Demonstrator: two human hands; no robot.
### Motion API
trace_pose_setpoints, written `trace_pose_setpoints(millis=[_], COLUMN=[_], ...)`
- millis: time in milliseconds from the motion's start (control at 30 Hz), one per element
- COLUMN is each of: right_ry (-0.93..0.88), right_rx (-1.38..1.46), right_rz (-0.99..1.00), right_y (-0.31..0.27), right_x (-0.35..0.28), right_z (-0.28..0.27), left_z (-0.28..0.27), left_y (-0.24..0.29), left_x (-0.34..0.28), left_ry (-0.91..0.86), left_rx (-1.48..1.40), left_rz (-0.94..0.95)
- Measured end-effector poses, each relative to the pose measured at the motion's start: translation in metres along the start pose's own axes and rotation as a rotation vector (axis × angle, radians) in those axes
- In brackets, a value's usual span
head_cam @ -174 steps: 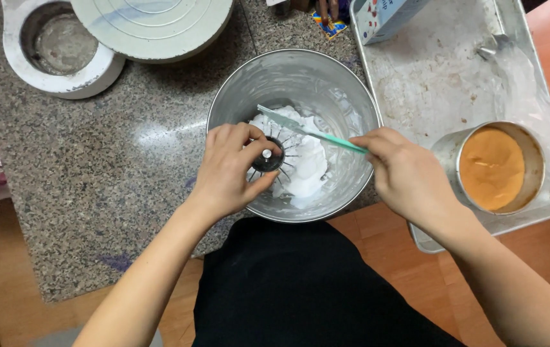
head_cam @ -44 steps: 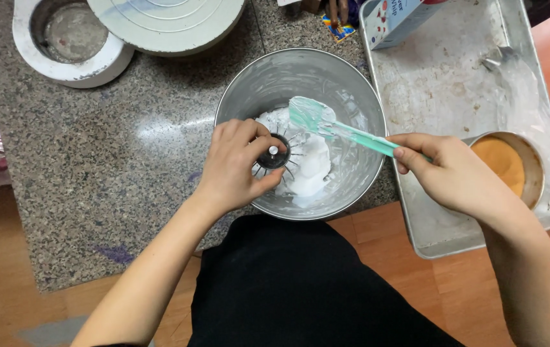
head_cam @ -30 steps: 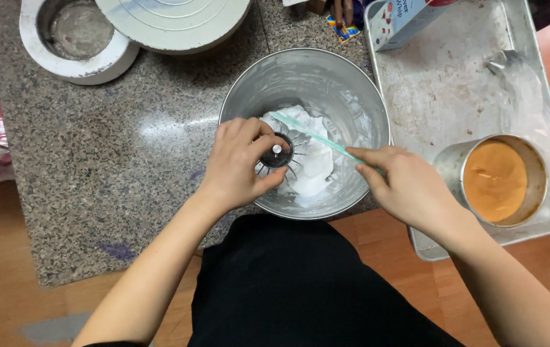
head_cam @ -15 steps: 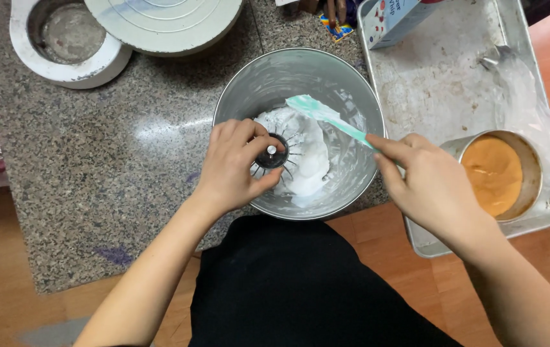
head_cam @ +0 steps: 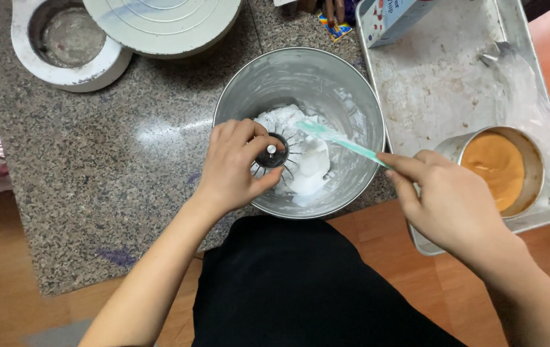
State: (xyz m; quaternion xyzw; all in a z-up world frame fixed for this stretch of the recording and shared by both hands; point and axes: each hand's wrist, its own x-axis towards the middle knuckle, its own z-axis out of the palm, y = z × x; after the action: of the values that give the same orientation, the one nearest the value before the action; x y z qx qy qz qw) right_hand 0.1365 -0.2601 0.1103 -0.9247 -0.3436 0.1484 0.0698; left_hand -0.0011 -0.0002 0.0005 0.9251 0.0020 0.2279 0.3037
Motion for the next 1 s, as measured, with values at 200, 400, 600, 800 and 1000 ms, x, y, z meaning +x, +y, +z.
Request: trace_pose_setpoints(millis=[200, 400, 600, 800, 1000], right_ry=[-0.014, -0.105, -0.053, 0.06, 0.229], right_rx=[0.218, 0.588, 0.539, 0.269, 0.035], right_rz=[0.119, 0.132, 0.09, -0.01, -0.16], right_y=[0.022, 0.049, 0.021, -0.02, -0.018], right_x=[-0.001, 0.015, 0.02, 0.024, 0.011], right_z=[-0.008, 0.024, 0.027, 0.047, 0.066], left_z=[0.0, -0.001, -0.001, -0.001, -0.001], left_y=[0.002, 0.003, 0.003, 0.003, 0.003], left_x=[0.002, 0.001, 0.0, -0.001, -0.001], left_ry=[-0.005, -0.009, -0.012, -0.002, 0.004], left_rx=[0.021, 0.037, 0.029, 0.023, 0.014], left_rz=[0.003, 0.008, 0.01, 0.016, 0.011])
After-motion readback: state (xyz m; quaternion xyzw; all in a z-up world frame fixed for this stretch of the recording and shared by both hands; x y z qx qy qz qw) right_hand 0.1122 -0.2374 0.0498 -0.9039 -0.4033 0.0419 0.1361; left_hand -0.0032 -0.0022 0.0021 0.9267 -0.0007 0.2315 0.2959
